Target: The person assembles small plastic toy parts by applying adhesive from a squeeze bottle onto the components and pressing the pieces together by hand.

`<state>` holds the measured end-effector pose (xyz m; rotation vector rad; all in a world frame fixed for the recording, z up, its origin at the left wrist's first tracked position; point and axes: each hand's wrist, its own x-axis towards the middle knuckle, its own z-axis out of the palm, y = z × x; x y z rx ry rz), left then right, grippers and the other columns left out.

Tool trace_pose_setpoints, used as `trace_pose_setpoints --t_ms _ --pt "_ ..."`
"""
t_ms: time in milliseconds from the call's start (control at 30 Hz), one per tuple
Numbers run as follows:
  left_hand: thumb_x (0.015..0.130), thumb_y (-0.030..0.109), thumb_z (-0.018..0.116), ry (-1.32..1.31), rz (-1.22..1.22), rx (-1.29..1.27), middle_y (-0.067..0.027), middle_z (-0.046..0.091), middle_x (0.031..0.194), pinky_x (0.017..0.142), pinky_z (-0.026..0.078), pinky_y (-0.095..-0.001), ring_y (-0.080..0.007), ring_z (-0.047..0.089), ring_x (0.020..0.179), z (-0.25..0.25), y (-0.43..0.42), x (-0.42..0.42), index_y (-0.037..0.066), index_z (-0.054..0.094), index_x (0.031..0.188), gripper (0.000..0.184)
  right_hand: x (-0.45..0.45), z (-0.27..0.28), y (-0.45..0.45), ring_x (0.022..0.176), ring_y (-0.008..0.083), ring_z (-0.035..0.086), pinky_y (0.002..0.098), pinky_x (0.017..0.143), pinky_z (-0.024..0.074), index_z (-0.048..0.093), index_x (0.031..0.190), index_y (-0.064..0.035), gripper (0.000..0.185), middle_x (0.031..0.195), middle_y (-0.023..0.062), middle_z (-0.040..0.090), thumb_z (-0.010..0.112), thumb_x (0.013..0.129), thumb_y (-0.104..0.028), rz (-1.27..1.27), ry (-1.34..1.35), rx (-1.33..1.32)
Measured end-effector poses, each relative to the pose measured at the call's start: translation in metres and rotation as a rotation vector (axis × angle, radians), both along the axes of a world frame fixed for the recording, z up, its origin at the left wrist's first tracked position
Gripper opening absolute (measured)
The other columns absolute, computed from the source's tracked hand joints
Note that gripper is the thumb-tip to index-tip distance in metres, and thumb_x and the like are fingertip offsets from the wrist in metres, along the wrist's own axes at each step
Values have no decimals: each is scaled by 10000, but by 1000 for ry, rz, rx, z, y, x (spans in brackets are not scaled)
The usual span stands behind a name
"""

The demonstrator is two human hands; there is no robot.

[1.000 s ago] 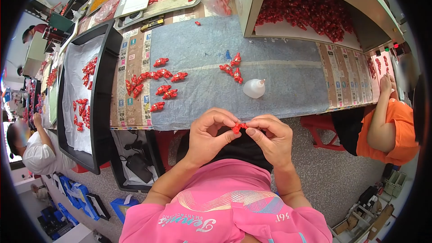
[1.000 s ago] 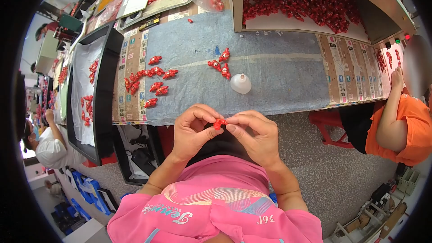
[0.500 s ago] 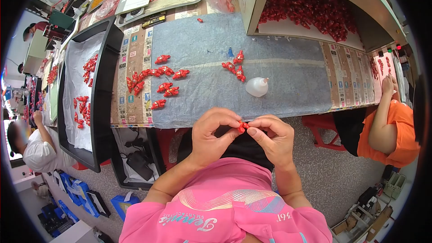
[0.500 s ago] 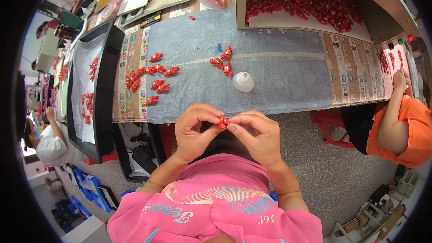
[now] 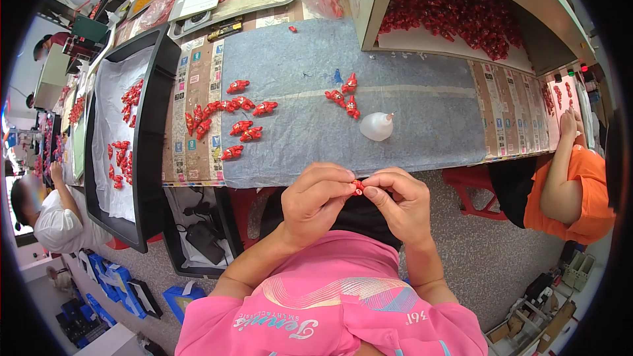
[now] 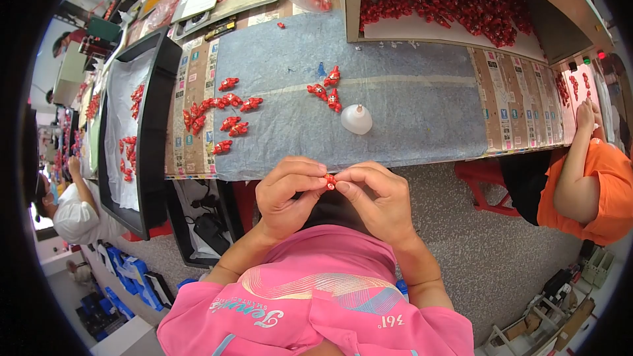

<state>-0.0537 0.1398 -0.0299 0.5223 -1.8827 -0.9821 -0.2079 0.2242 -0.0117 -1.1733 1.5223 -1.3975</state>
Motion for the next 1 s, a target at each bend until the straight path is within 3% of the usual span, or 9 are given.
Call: trace_pose_setpoints --t_ms 633,833,900,1000 --pt "660 -97 728 59 -28 21 -101 656 886 696 533 -290 -229 653 821 -2 5 2 13 655 824 210 2 8 2 762 191 635 283 683 503 673 891 -3 103 853 99 651 696 805 -56 -3 113 -50" --pt "708 -92 733 29 -79 313 -114 621 974 755 545 -288 -183 639 865 -1 8 6 11 662 871 205 2 6 6 814 170 634 274 709 505 672 936 1 134 884 97 651 691 816 -56 -21 -57 -6" --pt "743 -99 701 199 -148 577 -113 605 1028 771 527 -264 -180 628 901 0 8 5 2 679 899 187 4 5 7 831 167 630 269 722 503 669 956 8 147 907 99 649 686 824 -53 -65 -246 1" --pt "768 -106 677 273 -232 697 -127 579 1082 813 522 -271 -179 613 940 -4 6 8 -8 675 924 184 1 3 10 827 165 626 266 726 503 672 954 10 142 919 101 647 685 826 -51 -56 -216 -12"
